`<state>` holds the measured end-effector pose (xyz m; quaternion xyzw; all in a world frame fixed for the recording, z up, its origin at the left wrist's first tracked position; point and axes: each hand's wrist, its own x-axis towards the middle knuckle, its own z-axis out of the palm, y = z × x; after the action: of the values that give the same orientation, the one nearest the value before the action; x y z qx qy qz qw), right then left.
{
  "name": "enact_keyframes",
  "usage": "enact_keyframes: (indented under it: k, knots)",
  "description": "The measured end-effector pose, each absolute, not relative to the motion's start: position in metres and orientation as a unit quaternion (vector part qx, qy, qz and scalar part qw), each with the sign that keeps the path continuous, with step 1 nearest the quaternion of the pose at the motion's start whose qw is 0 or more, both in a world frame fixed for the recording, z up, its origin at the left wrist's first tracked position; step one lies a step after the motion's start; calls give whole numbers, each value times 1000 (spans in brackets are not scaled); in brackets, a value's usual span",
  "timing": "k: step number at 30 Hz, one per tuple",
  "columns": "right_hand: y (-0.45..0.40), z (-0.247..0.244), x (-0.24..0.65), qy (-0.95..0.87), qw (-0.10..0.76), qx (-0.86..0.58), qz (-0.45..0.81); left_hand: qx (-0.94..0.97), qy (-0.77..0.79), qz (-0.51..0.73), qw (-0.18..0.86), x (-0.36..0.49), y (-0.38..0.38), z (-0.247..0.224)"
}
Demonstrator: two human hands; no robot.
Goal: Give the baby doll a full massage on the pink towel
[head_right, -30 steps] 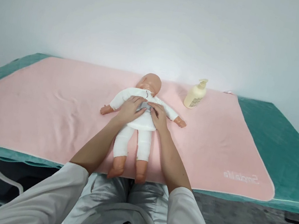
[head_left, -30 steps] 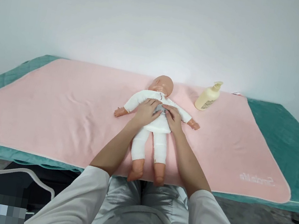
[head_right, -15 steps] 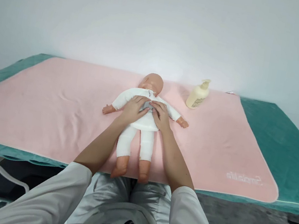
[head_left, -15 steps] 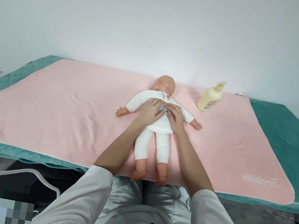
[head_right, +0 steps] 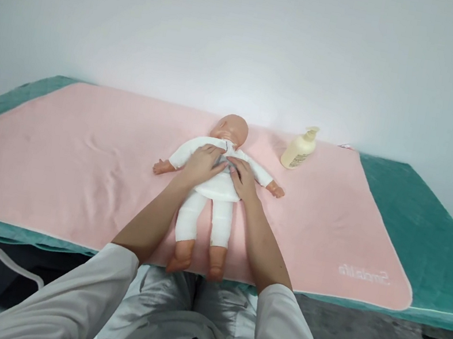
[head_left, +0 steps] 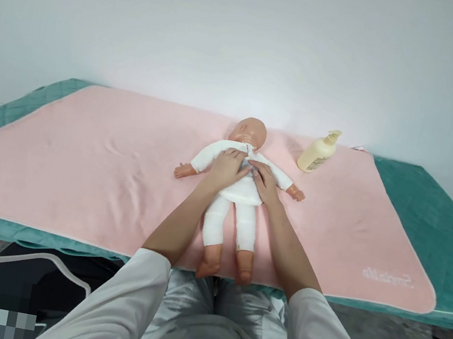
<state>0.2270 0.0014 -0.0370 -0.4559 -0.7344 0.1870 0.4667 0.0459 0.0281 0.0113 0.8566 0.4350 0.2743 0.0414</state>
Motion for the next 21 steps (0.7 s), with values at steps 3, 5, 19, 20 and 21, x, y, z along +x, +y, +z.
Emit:
enact_keyframes:
  k: [3, 5, 19, 20, 21]
  knots:
    - [4, -36, 228, -744, 460, -447, 189, 861, 421, 279, 52, 44, 40, 15]
    - [9, -35, 230, -750, 459, -438, 185, 864, 413, 283, 45, 44, 45, 15]
    - [32, -40, 226, -739, 493, -426, 169, 856, 431, 286, -1, 45, 39, 8]
    - [32, -40, 226, -739, 491, -428, 171, 856, 432, 285, 2, 45, 40, 7]
    - [32, -40, 226, -739, 489, -430, 174, 855, 433, 284, 3, 45, 40, 7]
